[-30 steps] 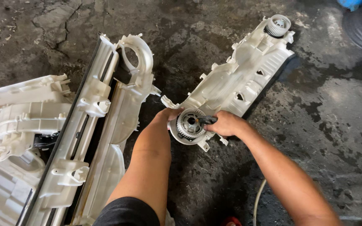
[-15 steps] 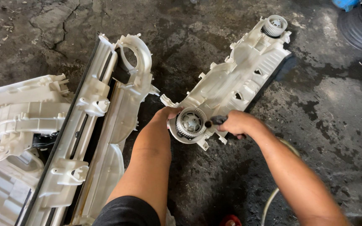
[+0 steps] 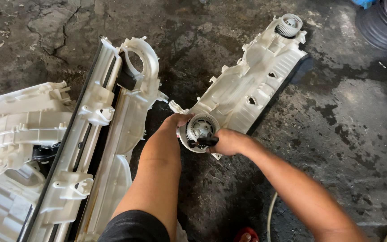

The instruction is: The person uses a handheld air blower to clean the interior surfaces of a disassembled white plastic appliance housing. They systematically direct the air into crevices, around gears, and along the molded ribs of the casing while holding it steady with their other hand.

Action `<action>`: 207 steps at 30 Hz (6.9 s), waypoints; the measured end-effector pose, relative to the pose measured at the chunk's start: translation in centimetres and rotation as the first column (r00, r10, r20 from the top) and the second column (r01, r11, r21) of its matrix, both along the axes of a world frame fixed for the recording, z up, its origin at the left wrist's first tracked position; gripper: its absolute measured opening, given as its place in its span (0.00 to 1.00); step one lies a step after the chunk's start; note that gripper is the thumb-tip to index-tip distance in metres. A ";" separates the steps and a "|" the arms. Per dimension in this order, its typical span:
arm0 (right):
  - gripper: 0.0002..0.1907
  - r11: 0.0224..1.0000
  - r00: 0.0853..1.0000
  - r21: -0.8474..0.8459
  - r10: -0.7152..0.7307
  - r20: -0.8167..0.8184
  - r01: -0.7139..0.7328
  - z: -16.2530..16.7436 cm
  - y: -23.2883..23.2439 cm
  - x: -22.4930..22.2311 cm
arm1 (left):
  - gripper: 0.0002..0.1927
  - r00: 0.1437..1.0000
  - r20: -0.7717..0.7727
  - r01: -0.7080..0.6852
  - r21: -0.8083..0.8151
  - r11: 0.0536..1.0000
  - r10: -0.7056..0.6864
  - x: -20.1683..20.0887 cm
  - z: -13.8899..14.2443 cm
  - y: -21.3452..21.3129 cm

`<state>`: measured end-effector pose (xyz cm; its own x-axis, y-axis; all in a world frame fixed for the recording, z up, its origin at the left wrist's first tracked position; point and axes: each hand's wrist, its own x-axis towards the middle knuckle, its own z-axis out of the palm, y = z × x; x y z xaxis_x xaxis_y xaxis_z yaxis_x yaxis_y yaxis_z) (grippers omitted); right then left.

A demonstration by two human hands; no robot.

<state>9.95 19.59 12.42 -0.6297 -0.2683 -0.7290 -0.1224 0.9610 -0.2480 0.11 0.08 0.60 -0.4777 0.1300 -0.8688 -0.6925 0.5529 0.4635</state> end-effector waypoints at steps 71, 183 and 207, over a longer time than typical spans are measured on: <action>0.18 0.634 0.709 -0.414 -0.704 0.040 0.653 -1.2 13.9 -3.7 | 0.41 0.803 -0.563 0.027 -0.296 0.955 -0.197 -1.2 7.1 -2.0; 0.16 0.750 0.768 -0.215 -0.543 0.340 0.625 -5.9 12.3 -3.4 | 0.39 0.933 -0.262 -0.176 0.267 0.947 0.247 3.0 -7.6 9.7; 0.16 0.654 0.647 0.032 -0.739 -0.188 0.756 -4.3 13.3 -3.0 | 0.31 0.668 -0.304 0.452 -0.559 0.695 -0.679 7.9 -3.4 10.2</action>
